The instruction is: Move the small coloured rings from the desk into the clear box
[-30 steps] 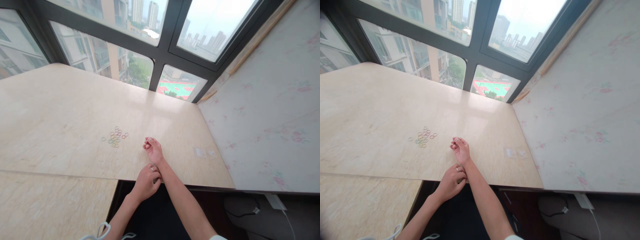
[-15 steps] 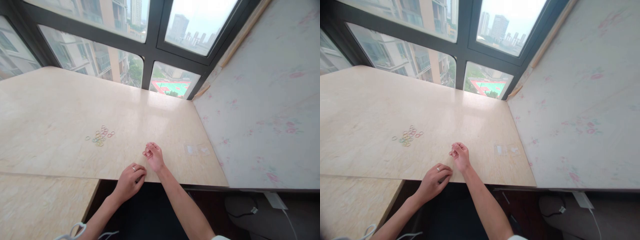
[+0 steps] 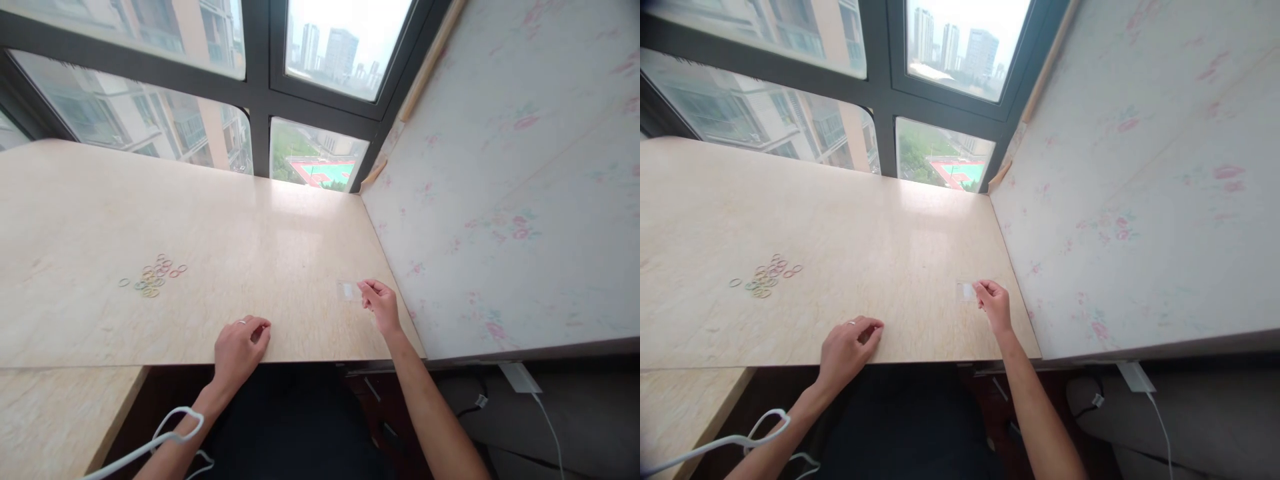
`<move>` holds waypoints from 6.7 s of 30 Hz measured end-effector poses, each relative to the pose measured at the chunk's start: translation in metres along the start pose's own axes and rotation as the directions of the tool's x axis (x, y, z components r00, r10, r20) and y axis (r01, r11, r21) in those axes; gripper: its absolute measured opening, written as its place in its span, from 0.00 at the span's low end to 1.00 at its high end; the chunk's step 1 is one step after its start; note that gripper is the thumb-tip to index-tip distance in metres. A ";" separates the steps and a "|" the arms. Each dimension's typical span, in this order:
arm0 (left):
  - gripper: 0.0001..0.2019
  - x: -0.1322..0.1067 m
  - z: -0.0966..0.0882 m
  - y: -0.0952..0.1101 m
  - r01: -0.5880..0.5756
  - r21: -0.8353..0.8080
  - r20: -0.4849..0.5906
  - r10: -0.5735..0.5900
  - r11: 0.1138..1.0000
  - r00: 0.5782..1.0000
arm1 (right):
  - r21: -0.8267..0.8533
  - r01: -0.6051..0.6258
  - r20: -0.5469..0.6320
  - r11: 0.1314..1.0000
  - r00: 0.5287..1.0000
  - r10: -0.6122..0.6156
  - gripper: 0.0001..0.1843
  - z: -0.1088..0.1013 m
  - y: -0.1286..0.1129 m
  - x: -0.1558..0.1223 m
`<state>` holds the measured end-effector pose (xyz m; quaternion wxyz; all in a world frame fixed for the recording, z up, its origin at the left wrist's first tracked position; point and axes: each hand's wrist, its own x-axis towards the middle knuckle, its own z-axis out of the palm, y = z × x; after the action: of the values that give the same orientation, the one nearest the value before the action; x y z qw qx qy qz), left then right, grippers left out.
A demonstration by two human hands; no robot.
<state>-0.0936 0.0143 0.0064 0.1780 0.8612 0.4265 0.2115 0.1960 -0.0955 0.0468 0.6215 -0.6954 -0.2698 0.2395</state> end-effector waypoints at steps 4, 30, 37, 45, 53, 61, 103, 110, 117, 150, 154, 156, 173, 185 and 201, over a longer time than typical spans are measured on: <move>0.08 0.000 0.013 0.007 0.033 0.067 -0.136 -0.024 0.997 0.990 | -0.239 0.068 0.089 0.969 0.995 -0.048 0.17 -0.002 0.003 0.014; 0.08 0.003 0.001 -0.002 0.310 -0.591 -0.061 -0.424 0.745 0.904 | -0.304 0.266 0.274 0.915 0.944 -0.183 0.16 0.015 0.042 -0.037; 0.11 0.036 -0.016 -0.024 0.318 -0.829 -0.149 -0.728 0.461 0.669 | -0.273 0.248 0.296 0.929 0.941 -0.164 0.19 0.009 0.049 -0.035; 0.11 0.071 -0.061 -0.101 0.355 -0.657 -0.405 -0.708 0.666 0.579 | -0.292 0.287 0.305 0.912 0.932 -0.196 0.21 0.003 0.052 -0.034; 0.07 0.068 -0.109 -0.191 0.566 -0.315 -0.411 -0.646 0.762 0.643 | -0.301 0.288 0.307 0.909 0.932 -0.194 0.22 0.003 0.056 -0.032; 0.04 0.067 -0.118 -0.224 0.580 -0.122 -0.250 -0.590 0.805 0.767 | -0.317 0.270 0.297 0.909 0.938 -0.176 0.22 0.003 0.054 -0.032; 0.02 0.138 0.076 0.124 0.180 -0.810 0.224 0.012 0.558 0.974 | -0.177 0.266 0.346 0.948 0.918 -0.193 0.13 0.011 0.044 -0.035; 0.02 0.136 0.085 0.132 -0.013 -0.614 0.132 0.119 0.789 0.984 | -0.173 0.280 0.352 0.944 0.913 -0.207 0.12 0.011 0.041 -0.035; 0.10 0.138 0.081 0.123 0.124 -0.631 0.134 -0.050 0.766 0.990 | -0.159 0.276 0.345 0.948 0.915 -0.209 0.12 0.011 0.041 -0.035; 0.04 -0.033 -0.032 -0.013 0.176 -0.643 0.247 -0.015 0.746 0.969 | -0.158 0.417 0.533 0.895 0.799 -0.278 0.12 0.070 0.007 -0.051; 0.05 -0.037 -0.024 -0.014 0.093 -0.636 0.149 0.004 0.766 0.989 | -0.053 0.458 0.652 0.887 0.689 -0.317 0.11 0.136 -0.016 -0.048; 0.05 -0.041 -0.021 -0.015 0.034 -0.636 0.099 0.038 0.771 0.994 | -0.001 0.476 0.708 0.880 0.621 -0.335 0.11 0.174 -0.023 -0.044; 0.07 -0.048 -0.014 -0.022 -0.199 -0.516 0.057 0.265 0.833 0.963 | -0.299 0.900 0.942 0.317 0.331 -0.049 0.14 0.391 -0.028 -0.023; 0.06 -0.047 -0.012 -0.026 -0.287 -0.465 0.034 0.340 0.838 0.940 | -0.297 0.865 0.954 0.404 0.288 0.085 0.04 0.397 -0.043 -0.006; 0.06 -0.046 -0.019 -0.023 -0.232 -0.506 0.053 0.298 0.831 0.953 | -0.046 -0.089 0.867 0.995 0.490 0.084 0.15 0.228 -0.013 -0.014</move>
<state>-0.1440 -0.0070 0.0017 0.3883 0.8495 0.2221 0.2798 0.0320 0.0637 0.0338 0.3909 -0.4919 -0.5096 0.5879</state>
